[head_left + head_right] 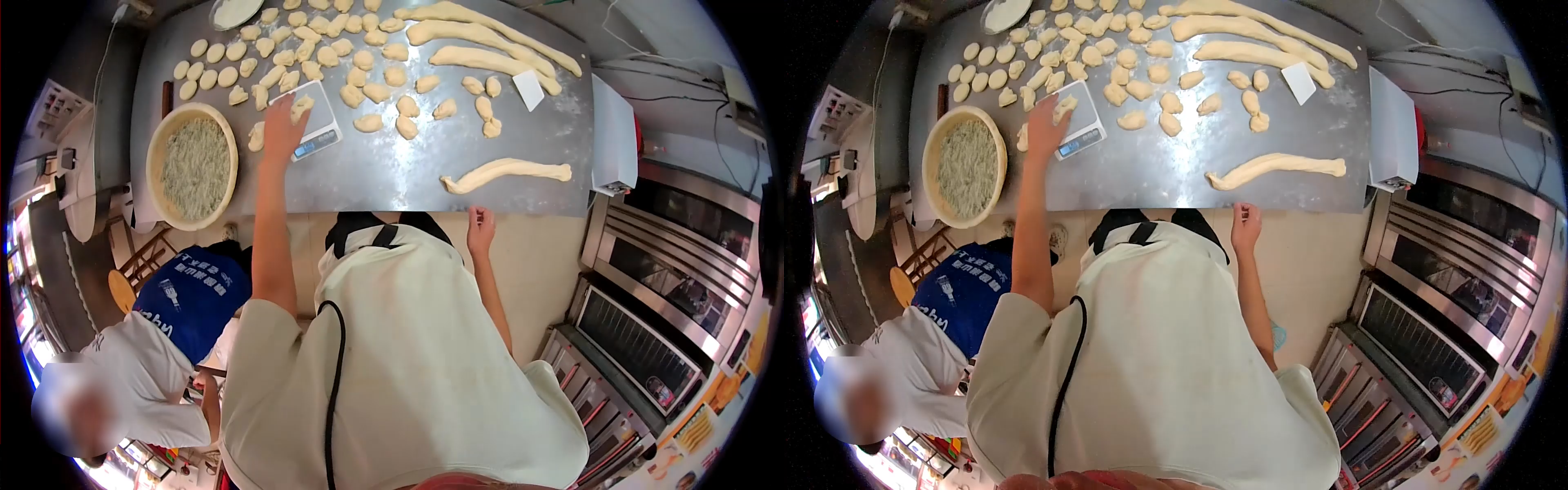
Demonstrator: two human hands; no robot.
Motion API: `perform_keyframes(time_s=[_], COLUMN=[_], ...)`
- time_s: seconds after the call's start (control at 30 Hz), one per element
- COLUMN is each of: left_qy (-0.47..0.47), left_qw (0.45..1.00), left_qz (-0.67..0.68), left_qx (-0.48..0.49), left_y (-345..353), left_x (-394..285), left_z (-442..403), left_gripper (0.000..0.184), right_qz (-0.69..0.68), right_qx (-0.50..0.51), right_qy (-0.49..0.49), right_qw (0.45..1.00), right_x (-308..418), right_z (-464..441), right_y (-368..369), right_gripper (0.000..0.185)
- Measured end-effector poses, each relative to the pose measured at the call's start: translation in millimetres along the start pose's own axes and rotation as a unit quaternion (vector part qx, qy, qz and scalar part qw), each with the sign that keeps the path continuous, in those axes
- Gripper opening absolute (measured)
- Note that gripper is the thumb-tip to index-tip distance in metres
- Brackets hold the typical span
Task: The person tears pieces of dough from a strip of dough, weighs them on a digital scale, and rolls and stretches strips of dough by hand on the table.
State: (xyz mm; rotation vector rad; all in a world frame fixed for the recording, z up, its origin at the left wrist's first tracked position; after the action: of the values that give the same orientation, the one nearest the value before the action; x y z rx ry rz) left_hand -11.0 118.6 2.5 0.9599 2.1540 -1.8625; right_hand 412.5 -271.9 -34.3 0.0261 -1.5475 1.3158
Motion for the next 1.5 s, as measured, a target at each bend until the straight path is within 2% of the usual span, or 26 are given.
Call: perform_keyframes(time_s=[0.13,0.23,0.3,0.33,0.37,0.4,0.43,0.5,0.53,0.57,0.63,0.67,0.73,0.77,0.83,0.9,0.97,1.03,1.07,1.13,1.17,1.23,1.37,1.43,1.47,1.5], left_qy=[0.008,-0.030,-0.184,-0.183,-0.274,-0.354,-0.356,-0.327,-0.293,-0.300,-0.263,-0.265,-0.345,-0.341,-0.341,-0.331,-0.319,-0.304,-0.299,-0.377,-0.375,-0.330,-0.352,-0.355,-0.355,-0.346], left_qw=[0.999,0.999,0.962,0.962,0.893,0.789,0.790,0.639,0.592,0.597,0.465,0.465,0.657,0.655,0.727,0.707,0.685,0.600,0.598,0.538,0.537,0.506,0.523,0.483,0.485,0.452], left_qz=[-0.041,0.021,0.199,0.201,0.357,0.498,0.495,0.692,0.749,0.742,0.845,0.844,0.665,0.668,0.560,0.583,0.606,0.666,0.663,0.685,0.681,0.699,0.685,0.701,0.702,0.734], left_qx=[-0.022,0.017,0.008,0.002,-0.029,-0.059,-0.068,-0.073,-0.049,-0.057,0.032,0.030,0.080,0.092,0.203,0.226,0.250,0.322,0.337,0.316,0.327,0.381,0.366,0.386,0.382,0.370], left_y=[34,37,40,41,46,51,51,50,48,36,16,17,27,33,49,64,77,88,88,87,88,88,64,72,77,81], left_x=[10,16,33,34,45,56,61,54,52,46,6,-3,-13,-24,-55,-99,-139,-175,-188,-200,-201,-206,-211,-209,-205,-204], left_z=[11,10,10,10,19,29,35,43,47,51,43,43,40,34,34,42,52,68,73,81,81,84,81,79,77,76], left_gripper=[0.045,0.047,0.043,0.043,0.042,0.042,0.042,0.044,0.047,0.047,0.044,0.044,0.040,0.040,0.039,0.041,0.042,0.047,0.047,0.061,0.061,0.074,0.074,0.077,0.077,0.075], right_qz=[-0.005,-0.010,-0.027,-0.042,-0.043,-0.032,-0.022,-0.039,-0.051,-0.054,-0.088,-0.095,-0.071,-0.046,-0.068,-0.005,0.017,0.041,0.043,0.071,0.072,0.111,0.133,0.111,0.109,0.080], right_qx=[0.002,0.031,0.019,0.016,0.018,0.024,0.032,0.044,0.048,0.060,0.073,0.074,0.082,0.086,0.094,0.087,0.101,0.095,0.083,0.104,0.097,0.103,0.121,0.138,0.140,0.163], right_qy=[-0.020,0.008,0.006,0.010,0.005,0.030,0.054,0.051,0.059,0.060,0.076,0.085,0.060,0.036,0.007,-0.147,-0.231,-0.294,-0.284,-0.315,-0.307,-0.335,-0.349,-0.375,-0.378,-0.352], right_qw=[1.000,0.999,0.999,0.999,0.999,0.999,0.998,0.997,0.996,0.995,0.991,0.989,0.992,0.995,0.993,0.985,0.968,0.950,0.954,0.941,0.944,0.930,0.920,0.910,0.909,0.918], right_x=[-6,-5,-11,-15,-13,-14,-14,-19,-23,-26,-28,-22,-6,6,81,164,234,279,279,279,275,268,259,256,254,249], right_z=[11,18,20,21,21,21,20,15,15,15,9,7,-1,-5,-10,-11,-11,-10,-14,-17,-19,-18,-14,-21,-30,-41], right_y=[5,5,8,10,9,8,10,12,16,20,23,25,28,27,25,30,38,42,43,52,51,51,51,56,57,58], right_gripper=[0.027,0.028,0.028,0.029,0.029,0.028,0.028,0.027,0.027,0.027,0.026,0.027,0.026,0.026,0.026,0.035,0.052,0.058,0.058,0.060,0.060,0.057,0.054,0.046,0.046,0.041])
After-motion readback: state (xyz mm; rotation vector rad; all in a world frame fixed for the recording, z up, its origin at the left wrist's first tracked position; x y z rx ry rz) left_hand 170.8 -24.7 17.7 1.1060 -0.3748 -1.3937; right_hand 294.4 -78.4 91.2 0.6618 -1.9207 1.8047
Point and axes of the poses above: each hand's wrist, its own z-axis away from the middle knuckle, its own y-axis out of the palm, x = y × z, the point moved 5 cm from there along -z, towards the middle knuckle, and after that the axes turned 3 degrees about x, right-handed, at the moved point
